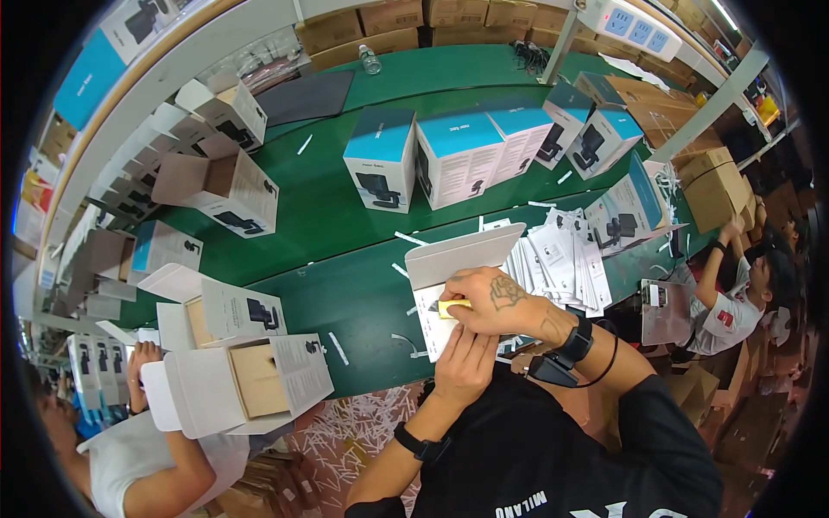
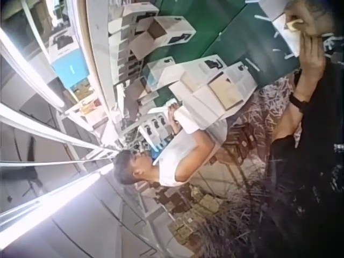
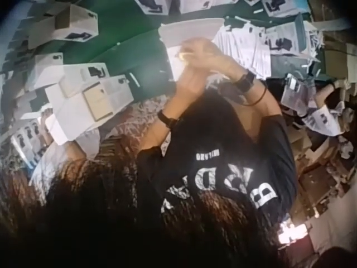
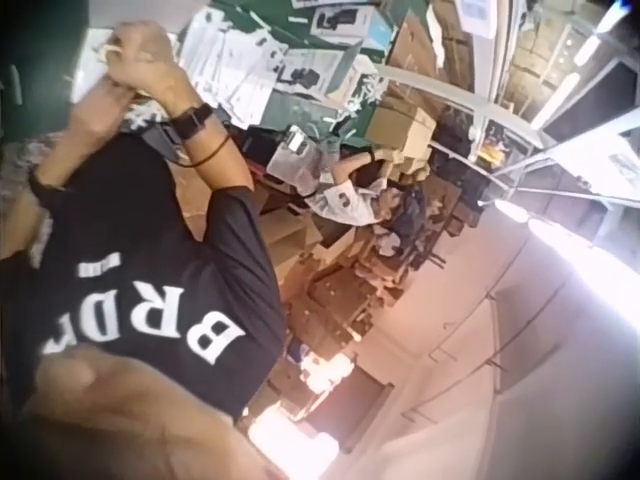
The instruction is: The worker is packaging electronic devices by placing them into inner and outer boxes and scanning barcodes at a manual assembly station.
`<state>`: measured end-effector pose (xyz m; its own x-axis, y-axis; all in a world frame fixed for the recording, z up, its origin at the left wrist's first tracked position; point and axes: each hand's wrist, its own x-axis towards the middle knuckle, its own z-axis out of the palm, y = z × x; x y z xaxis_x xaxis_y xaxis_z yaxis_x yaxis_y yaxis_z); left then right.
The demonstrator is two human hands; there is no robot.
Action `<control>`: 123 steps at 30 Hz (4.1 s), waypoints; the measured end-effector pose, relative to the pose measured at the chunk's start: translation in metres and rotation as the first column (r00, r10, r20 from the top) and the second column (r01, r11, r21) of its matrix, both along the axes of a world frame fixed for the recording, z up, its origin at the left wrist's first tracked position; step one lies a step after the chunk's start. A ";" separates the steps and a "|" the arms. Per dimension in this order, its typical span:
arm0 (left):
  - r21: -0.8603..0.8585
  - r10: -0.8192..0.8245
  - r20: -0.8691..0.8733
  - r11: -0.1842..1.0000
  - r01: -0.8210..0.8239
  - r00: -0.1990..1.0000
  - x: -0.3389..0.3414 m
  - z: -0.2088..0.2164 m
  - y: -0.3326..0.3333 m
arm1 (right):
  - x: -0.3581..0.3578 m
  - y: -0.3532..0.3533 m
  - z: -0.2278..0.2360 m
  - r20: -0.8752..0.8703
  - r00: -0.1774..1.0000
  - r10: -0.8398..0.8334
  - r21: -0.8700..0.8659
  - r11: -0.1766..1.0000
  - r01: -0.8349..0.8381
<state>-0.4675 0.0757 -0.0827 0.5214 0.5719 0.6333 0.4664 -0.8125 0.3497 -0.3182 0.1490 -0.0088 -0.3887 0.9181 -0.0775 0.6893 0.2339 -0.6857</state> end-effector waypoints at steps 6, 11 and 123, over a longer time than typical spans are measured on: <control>-0.025 -0.052 -0.106 0.998 0.050 0.993 -0.013 -0.005 -0.003 | -0.007 -0.008 -0.024 -0.139 0.987 -0.075 0.033 0.996 0.080; -0.011 -0.032 -0.014 0.999 0.031 0.999 -0.012 -0.020 -0.001 | -0.020 -0.016 -0.042 -0.242 0.963 -0.116 0.135 0.979 0.152; -0.656 0.078 0.540 0.663 0.360 0.838 -0.101 0.042 0.028 | -0.075 -0.088 0.046 0.026 0.862 -0.507 0.271 0.833 0.482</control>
